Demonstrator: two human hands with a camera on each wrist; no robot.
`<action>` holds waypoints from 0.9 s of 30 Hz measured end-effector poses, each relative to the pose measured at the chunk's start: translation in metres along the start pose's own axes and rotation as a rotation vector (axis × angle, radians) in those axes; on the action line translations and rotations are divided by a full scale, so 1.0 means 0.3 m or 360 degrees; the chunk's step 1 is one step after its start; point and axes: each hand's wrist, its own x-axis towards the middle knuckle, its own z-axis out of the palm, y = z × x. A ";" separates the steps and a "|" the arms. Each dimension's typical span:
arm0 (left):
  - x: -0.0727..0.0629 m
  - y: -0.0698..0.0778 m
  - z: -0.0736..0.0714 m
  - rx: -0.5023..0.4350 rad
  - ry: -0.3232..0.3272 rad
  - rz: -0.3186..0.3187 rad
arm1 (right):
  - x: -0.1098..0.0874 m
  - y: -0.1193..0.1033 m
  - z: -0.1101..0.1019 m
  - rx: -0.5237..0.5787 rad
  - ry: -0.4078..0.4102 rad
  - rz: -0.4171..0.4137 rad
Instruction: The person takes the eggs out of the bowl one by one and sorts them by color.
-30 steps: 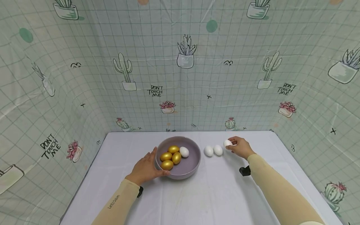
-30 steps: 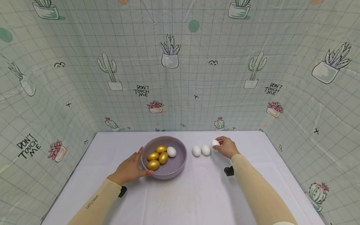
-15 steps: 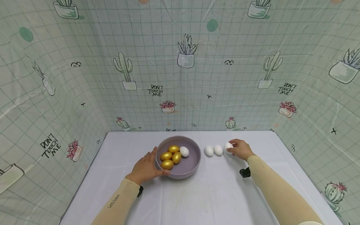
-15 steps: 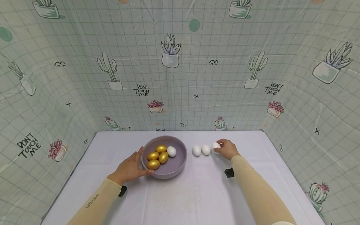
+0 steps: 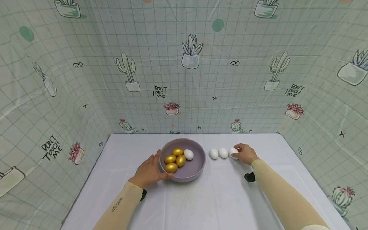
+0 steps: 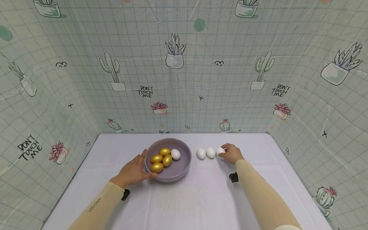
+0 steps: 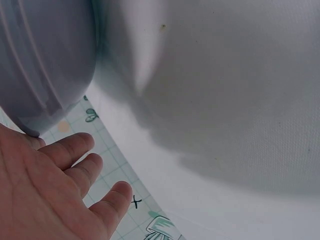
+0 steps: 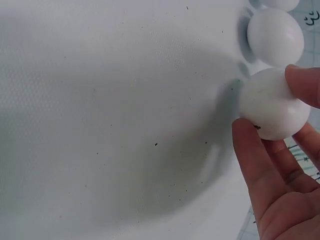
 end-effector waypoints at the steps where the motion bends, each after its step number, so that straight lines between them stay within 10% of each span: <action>1: 0.000 -0.001 0.000 -0.0003 0.0000 0.0000 | 0.001 0.000 0.001 -0.0004 -0.0001 0.0000; 27: 0.002 -0.005 -0.001 0.0007 -0.0014 -0.0001 | 0.000 -0.004 0.005 -0.0140 0.0015 0.0001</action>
